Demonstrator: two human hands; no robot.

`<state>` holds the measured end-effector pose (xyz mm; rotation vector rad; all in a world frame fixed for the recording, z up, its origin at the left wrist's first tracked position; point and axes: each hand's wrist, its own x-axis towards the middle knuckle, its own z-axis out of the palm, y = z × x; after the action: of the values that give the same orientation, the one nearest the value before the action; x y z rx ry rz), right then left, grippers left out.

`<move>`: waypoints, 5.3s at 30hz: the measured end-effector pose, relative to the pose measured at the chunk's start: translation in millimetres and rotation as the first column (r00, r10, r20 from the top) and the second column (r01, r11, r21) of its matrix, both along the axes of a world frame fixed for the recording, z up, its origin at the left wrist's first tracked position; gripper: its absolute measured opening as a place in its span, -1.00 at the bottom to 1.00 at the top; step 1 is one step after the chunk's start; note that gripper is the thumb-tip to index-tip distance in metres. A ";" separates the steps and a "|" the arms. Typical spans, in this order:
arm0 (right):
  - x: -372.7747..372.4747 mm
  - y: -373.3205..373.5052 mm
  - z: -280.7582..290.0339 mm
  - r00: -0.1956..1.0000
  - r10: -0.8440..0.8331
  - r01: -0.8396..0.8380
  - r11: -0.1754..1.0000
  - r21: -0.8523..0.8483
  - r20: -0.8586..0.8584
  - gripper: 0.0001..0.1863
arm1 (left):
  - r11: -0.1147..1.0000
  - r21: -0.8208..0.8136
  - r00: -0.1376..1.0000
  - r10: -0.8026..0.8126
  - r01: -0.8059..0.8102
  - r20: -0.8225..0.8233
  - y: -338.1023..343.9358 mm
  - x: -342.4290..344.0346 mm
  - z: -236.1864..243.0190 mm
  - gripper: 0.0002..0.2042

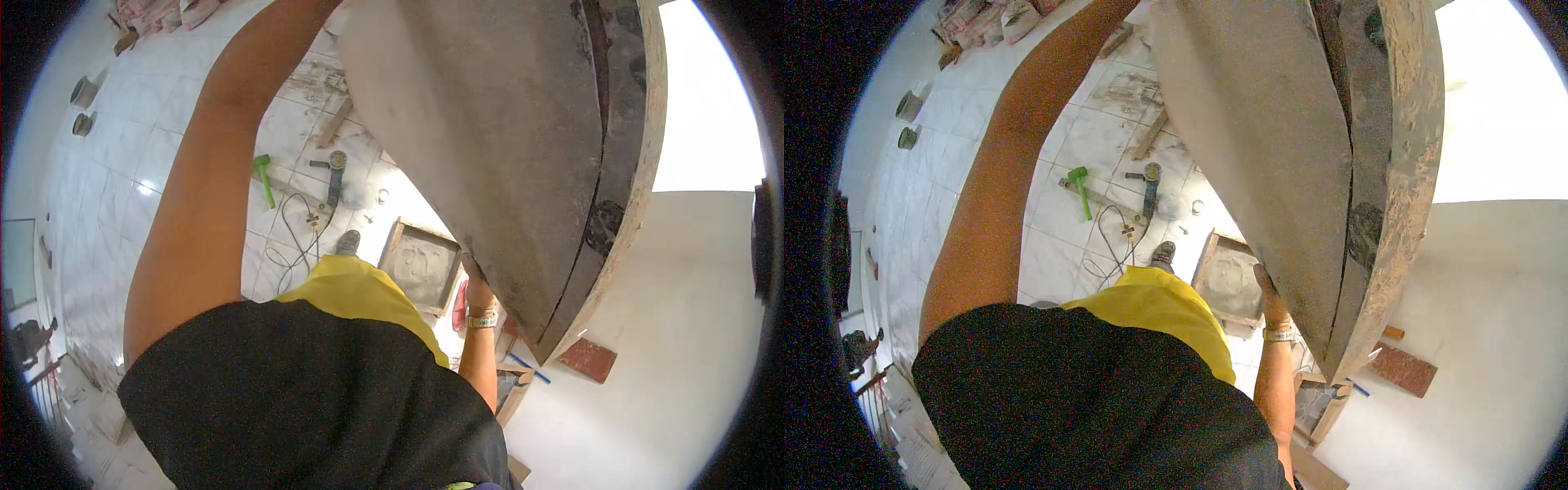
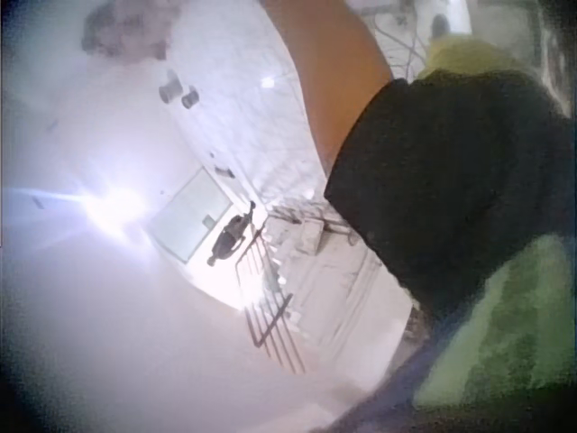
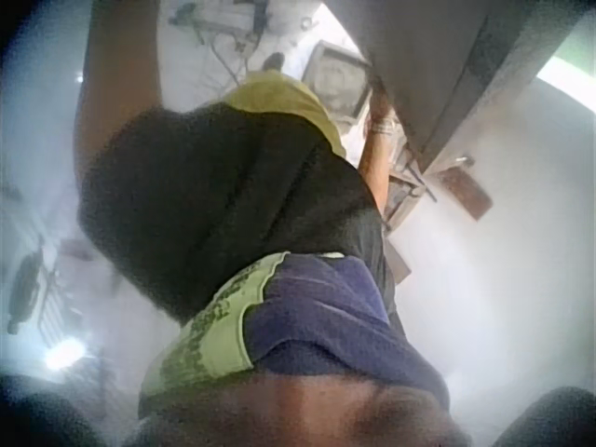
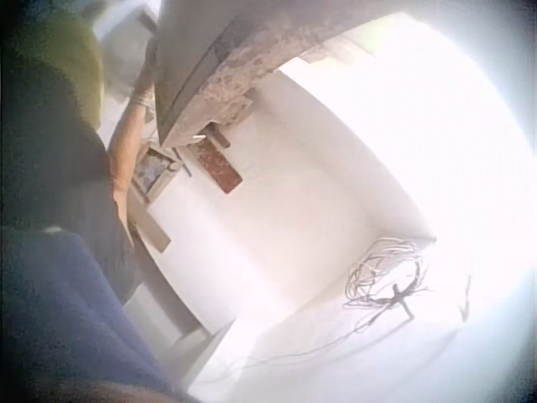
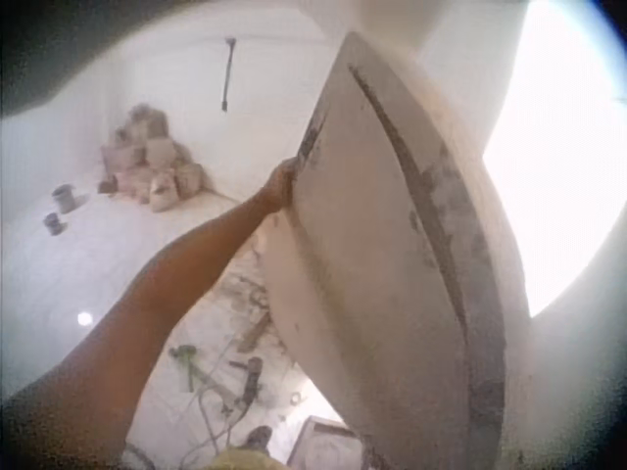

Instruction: Installing or repairing a PVC pipe junction and applying sealant.

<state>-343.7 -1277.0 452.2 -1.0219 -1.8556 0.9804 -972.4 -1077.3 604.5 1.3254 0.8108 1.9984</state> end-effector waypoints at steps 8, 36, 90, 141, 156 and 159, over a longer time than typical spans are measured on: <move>8.3 9.0 -19.6 0.936 -0.094 -0.023 0.946 0.325 0.340 -0.49 | 0.909 0.061 0.840 0.404 -0.412 -0.361 -47.1 -1.3 12.6 -0.43; -90.5 199.3 204.6 0.944 0.286 -0.296 0.954 0.041 0.162 -0.66 | 0.586 -0.240 0.614 0.788 -0.774 -0.057 -162.9 -122.9 -29.9 -0.42; -258.5 76.7 165.2 0.851 0.338 -0.354 0.935 0.038 -0.402 -0.53 | 0.740 0.490 0.526 0.673 -0.462 -0.520 -204.8 244.3 80.4 -0.42; -276.4 -55.0 334.2 0.701 0.703 -0.619 0.683 0.388 -0.120 -0.70 | 0.950 -0.273 0.100 0.260 0.150 0.960 -351.6 148.2 -156.2 -0.68; -265.9 -63.5 289.1 0.658 0.742 -0.557 0.593 0.581 -0.127 -0.63 | 0.890 -0.447 0.011 0.448 0.094 0.894 -372.7 204.1 -148.7 -0.65; -272.1 -67.3 285.5 0.699 0.709 -0.606 0.657 0.449 -0.093 -0.66 | 0.877 -0.480 0.091 0.480 -0.017 0.873 -375.0 203.3 -155.0 -0.64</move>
<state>-615.8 -1344.3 737.7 0.0807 -2.1106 1.0198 -769.1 -1452.3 449.5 -0.6117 0.6241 2.2113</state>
